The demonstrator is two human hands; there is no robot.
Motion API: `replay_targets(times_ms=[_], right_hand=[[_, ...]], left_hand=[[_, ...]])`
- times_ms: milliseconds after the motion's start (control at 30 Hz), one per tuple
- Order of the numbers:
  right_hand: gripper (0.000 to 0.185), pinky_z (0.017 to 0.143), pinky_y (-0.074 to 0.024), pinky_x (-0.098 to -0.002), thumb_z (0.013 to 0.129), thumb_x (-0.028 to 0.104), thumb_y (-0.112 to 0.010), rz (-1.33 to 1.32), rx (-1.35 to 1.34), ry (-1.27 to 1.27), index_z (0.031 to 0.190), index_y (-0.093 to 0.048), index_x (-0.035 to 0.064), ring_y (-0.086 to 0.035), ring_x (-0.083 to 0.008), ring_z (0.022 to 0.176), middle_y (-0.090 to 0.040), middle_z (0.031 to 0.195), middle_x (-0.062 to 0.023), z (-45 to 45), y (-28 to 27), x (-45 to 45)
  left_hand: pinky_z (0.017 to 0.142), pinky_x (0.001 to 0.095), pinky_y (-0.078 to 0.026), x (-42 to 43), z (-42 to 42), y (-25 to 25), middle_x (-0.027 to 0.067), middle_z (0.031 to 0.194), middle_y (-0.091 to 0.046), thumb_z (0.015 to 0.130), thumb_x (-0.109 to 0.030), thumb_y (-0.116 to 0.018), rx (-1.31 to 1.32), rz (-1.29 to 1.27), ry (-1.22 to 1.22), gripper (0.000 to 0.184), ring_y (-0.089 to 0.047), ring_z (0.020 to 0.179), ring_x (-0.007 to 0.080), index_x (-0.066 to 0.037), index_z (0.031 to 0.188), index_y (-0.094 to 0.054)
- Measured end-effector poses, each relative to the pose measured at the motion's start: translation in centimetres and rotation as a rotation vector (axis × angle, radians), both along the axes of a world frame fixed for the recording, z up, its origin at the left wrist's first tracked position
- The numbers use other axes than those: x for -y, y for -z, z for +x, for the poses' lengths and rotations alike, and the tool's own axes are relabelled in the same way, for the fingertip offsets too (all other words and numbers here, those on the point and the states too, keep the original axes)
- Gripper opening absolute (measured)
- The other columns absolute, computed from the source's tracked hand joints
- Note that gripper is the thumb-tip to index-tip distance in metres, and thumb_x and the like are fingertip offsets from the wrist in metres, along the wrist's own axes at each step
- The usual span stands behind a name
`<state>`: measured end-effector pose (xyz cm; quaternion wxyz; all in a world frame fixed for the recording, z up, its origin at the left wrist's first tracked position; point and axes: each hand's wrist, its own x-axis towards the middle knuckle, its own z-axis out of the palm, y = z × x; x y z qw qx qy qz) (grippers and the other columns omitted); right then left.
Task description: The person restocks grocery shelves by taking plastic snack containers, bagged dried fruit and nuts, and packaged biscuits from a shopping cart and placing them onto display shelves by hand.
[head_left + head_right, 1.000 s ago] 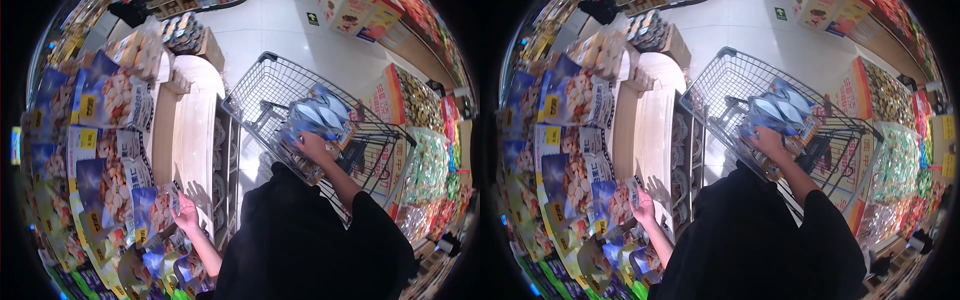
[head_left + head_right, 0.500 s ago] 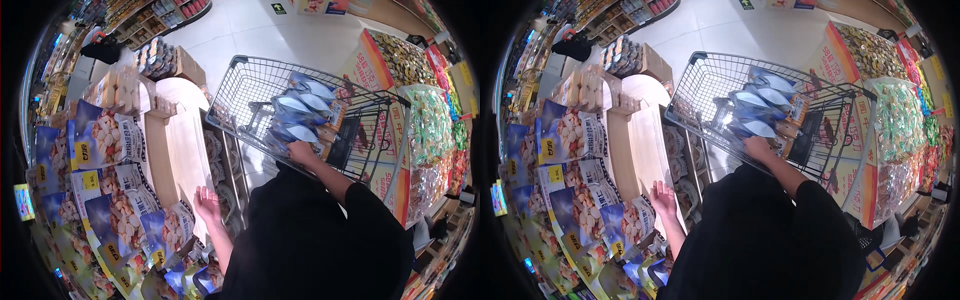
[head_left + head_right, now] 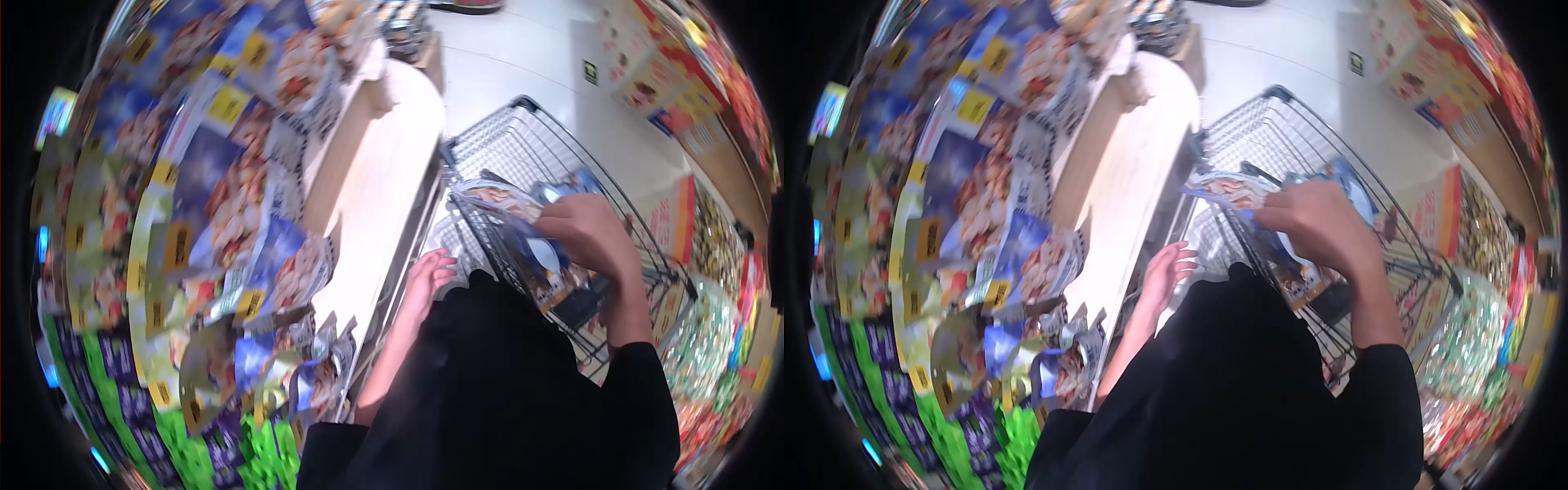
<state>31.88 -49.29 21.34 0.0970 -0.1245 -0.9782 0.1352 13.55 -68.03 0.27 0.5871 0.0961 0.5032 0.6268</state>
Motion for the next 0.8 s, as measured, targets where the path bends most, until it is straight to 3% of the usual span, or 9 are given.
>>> replay_targets(times_ms=[100, 200, 367, 433, 467, 500, 567, 633, 800], right_hand=[[0.014, 0.057, -0.045, -0.0328, 0.07, 0.002, -0.056, -0.017, -0.042, -0.028, 0.081, -0.063, 0.0069, -0.06, -0.0219, 0.064, -0.062, 0.073, -0.0043, -4.0, -1.1, 0.6], [0.016, 0.06, -0.0465, -0.0225, 0.084, 0.009, -0.052, -1.156, -0.307, 0.205, 0.094, -0.06, -0.0003, -0.059, -0.0101, 0.067, -0.063, 0.081, -0.0061, -8.6, 0.1, 1.9], [0.019, 0.055, -0.0486, -0.0207, 0.082, 0.008, -0.054, -1.66, -0.316, 0.218, 0.099, -0.056, -0.0005, -0.06, -0.0104, 0.068, -0.061, 0.08, -0.0049, -16.7, 4.7, 8.7], [0.019, 0.059, -0.0523, -0.0241, 0.083, 0.008, -0.053, -1.768, -0.248, 0.162, 0.1, -0.055, -0.0001, -0.061, -0.0131, 0.077, -0.061, 0.089, -0.0067, -19.0, 5.4, 13.1], [0.021, 0.057, -0.0526, -0.0246, 0.084, 0.009, -0.052, -1.786, -0.244, 0.148, 0.103, -0.053, 0.0003, -0.061, -0.0134, 0.077, -0.061, 0.091, -0.0069, -20.2, 5.9, 15.1], [0.022, 0.056, -0.0529, -0.025, 0.085, 0.009, -0.051, -1.802, -0.243, 0.138, 0.106, -0.051, 0.0008, -0.061, -0.0138, 0.077, -0.06, 0.093, -0.0072, -21.3, 6.5, 16.9], [0.025, 0.055, -0.0529, -0.0253, 0.087, 0.01, -0.048, -1.884, -0.3, 0.129, 0.11, -0.048, 0.0008, -0.062, -0.0141, 0.076, -0.059, 0.096, -0.0079, -23.2, 8.9, 20.1], [0.027, 0.051, -0.053, -0.0252, 0.089, 0.011, -0.048, -1.98, -0.066, -0.023, 0.113, -0.043, -0.0008, -0.063, -0.0183, 0.068, -0.055, 0.103, -0.0125, -23.6, 9.5, 21.9], [0.015, 0.049, -0.048, -0.0227, 0.085, 0.01, -0.053, -1.639, -0.004, -0.436, 0.093, -0.06, -0.001, -0.061, -0.0115, 0.059, -0.063, 0.078, -0.0088, -19.5, 9.9, 18.7]], left_hand=[[0.071, 0.0271, -0.047, 1.4, -0.3, 0.2, 0.0145, 0.1, -0.059, 0.092, -0.027, -0.041, 0.105, -0.003, -0.11, 0.036, -0.059, 0.081, 0.0187, 0.0, 0.114, -0.047], [0.073, 0.0277, -0.047, 4.2, -0.6, 1.8, 0.0126, 0.094, -0.061, 0.089, -0.021, -0.043, 0.116, -0.011, -0.098, 0.028, -0.06, 0.08, 0.0189, 0.0, 0.103, -0.055], [0.075, 0.026, -0.045, 8.0, 0.6, 0.3, 0.0075, 0.089, -0.062, 0.084, -0.012, -0.052, -0.277, 0.018, 0.182, 0.017, -0.058, 0.079, 0.0144, 0.0, 0.093, -0.06], [0.074, 0.0253, -0.044, 8.1, 0.8, -2.3, 0.0047, 0.087, -0.061, 0.083, -0.005, -0.053, -0.541, -0.001, 0.028, 0.016, -0.056, 0.08, 0.0115, 0.0, 0.097, -0.059], [0.074, 0.0256, -0.044, 8.0, -0.1, -5.6, 0.0054, 0.088, -0.062, 0.082, -0.002, -0.053, -0.485, -0.262, 0.04, 0.018, -0.056, 0.082, 0.0111, 0.002, 0.099, -0.058], [0.073, 0.0253, -0.044, 8.5, -0.1, -2.3, 0.0078, 0.091, -0.062, 0.085, -0.007, -0.052, -0.696, -0.125, -0.236, 0.018, -0.057, 0.082, 0.0117, 0.002, 0.1, -0.058], [0.072, 0.0267, -0.044, 9.7, -2.0, 1.0, 0.0102, 0.09, -0.063, 0.089, -0.015, -0.047, -0.793, -0.204, -0.446, 0.023, -0.057, 0.079, 0.0125, 0.002, 0.1, -0.057], [0.072, 0.0269, -0.044, 10.9, -3.9, 1.0, 0.0102, 0.09, -0.063, 0.09, -0.016, -0.046, -0.782, -0.221, -0.512, 0.024, -0.056, 0.078, 0.0125, 0.002, 0.1, -0.058], [0.071, 0.0277, -0.043, 13.0, -8.3, 1.5, 0.0104, 0.086, -0.064, 0.092, -0.022, -0.042, -0.64, -0.229, -0.731, 0.031, -0.056, 0.076, 0.0126, 0.003, 0.098, -0.058]])
